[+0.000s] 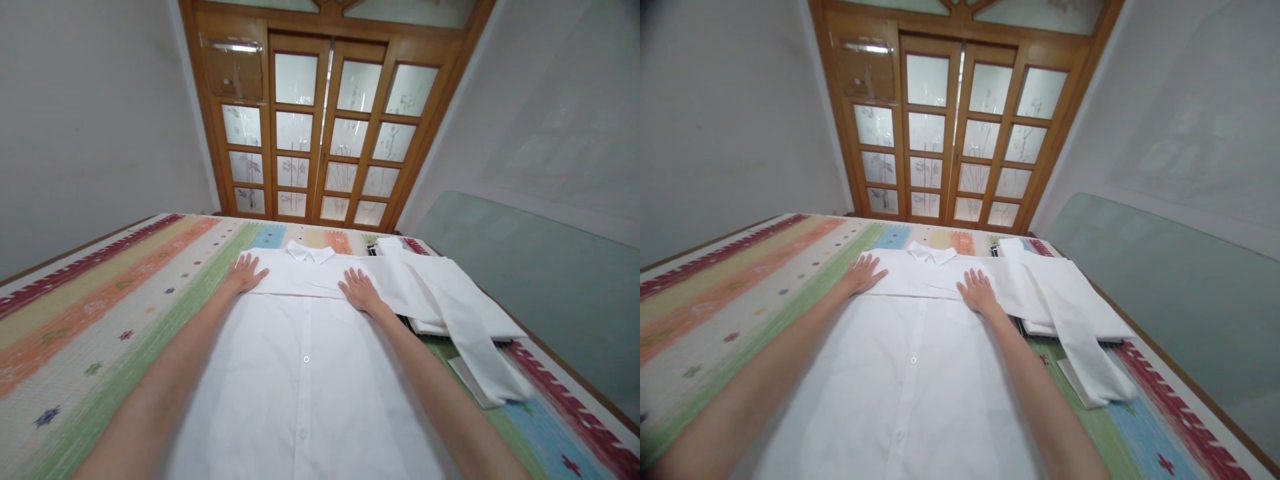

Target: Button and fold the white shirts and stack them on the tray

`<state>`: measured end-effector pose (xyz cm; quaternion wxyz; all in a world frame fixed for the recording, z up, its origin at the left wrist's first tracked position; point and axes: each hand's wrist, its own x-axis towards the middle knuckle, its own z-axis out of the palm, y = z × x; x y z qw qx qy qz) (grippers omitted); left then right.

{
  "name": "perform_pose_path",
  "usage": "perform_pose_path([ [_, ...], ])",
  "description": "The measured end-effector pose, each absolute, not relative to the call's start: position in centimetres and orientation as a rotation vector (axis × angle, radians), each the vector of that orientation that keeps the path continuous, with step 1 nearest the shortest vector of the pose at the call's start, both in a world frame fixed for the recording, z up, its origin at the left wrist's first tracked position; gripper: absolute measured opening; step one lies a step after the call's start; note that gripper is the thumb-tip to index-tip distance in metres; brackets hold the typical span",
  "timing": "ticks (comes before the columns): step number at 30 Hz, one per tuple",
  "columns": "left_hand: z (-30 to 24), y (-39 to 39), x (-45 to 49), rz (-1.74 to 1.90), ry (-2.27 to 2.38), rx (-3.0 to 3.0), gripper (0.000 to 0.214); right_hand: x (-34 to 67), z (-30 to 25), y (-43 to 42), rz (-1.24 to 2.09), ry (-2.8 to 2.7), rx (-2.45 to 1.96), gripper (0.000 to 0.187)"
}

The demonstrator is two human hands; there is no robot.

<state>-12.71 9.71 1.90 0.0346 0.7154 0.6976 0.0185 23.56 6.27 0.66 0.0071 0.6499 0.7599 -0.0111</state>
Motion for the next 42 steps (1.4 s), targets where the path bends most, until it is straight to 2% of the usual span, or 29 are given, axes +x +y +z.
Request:
perform_pose_path([
  [6,1.7,9.8,-12.6,0.057,2.190,2.237,0.078,23.7,0.3,4.5,-0.009,2.343,2.096,0.072],
  [10,1.8,9.3,-11.9,0.031,2.202,2.303,0.065,23.7,0.7,3.0,-0.049,2.352,2.052,0.073],
  [14,1.7,7.5,-10.7,0.004,1.954,2.460,0.063,24.1,2.2,0.3,-0.056,2.366,1.900,0.071],
  [19,1.3,5.1,-9.8,0.036,1.810,2.495,0.067,26.7,3.8,-4.7,0.295,2.448,1.854,0.054],
  [22,1.7,4.2,-9.5,0.007,1.823,2.455,0.068,28.7,4.5,-7.4,0.588,2.421,1.977,0.043],
  [25,2.2,3.5,-8.6,-0.010,1.807,2.428,0.067,30.3,5.1,-9.3,0.732,2.272,2.167,0.030],
  [29,2.7,2.6,-6.0,0.008,1.646,2.472,0.065,31.2,5.9,-10.5,0.836,2.123,2.351,0.031],
  [31,2.9,2.0,-4.2,0.051,1.543,2.501,0.064,31.4,6.3,-11.0,0.845,2.056,2.380,0.034],
  [34,3.1,1.0,-1.3,0.194,1.371,2.564,0.059,31.7,6.7,-11.8,0.818,1.940,2.376,0.030],
  [39,3.1,-1.9,3.6,0.507,0.977,2.660,0.040,33.4,6.9,-13.1,0.919,1.744,2.420,0.027],
  [42,3.0,-3.9,6.4,0.575,0.776,2.629,0.028,34.9,7.4,-13.0,0.707,1.705,2.450,0.028],
])
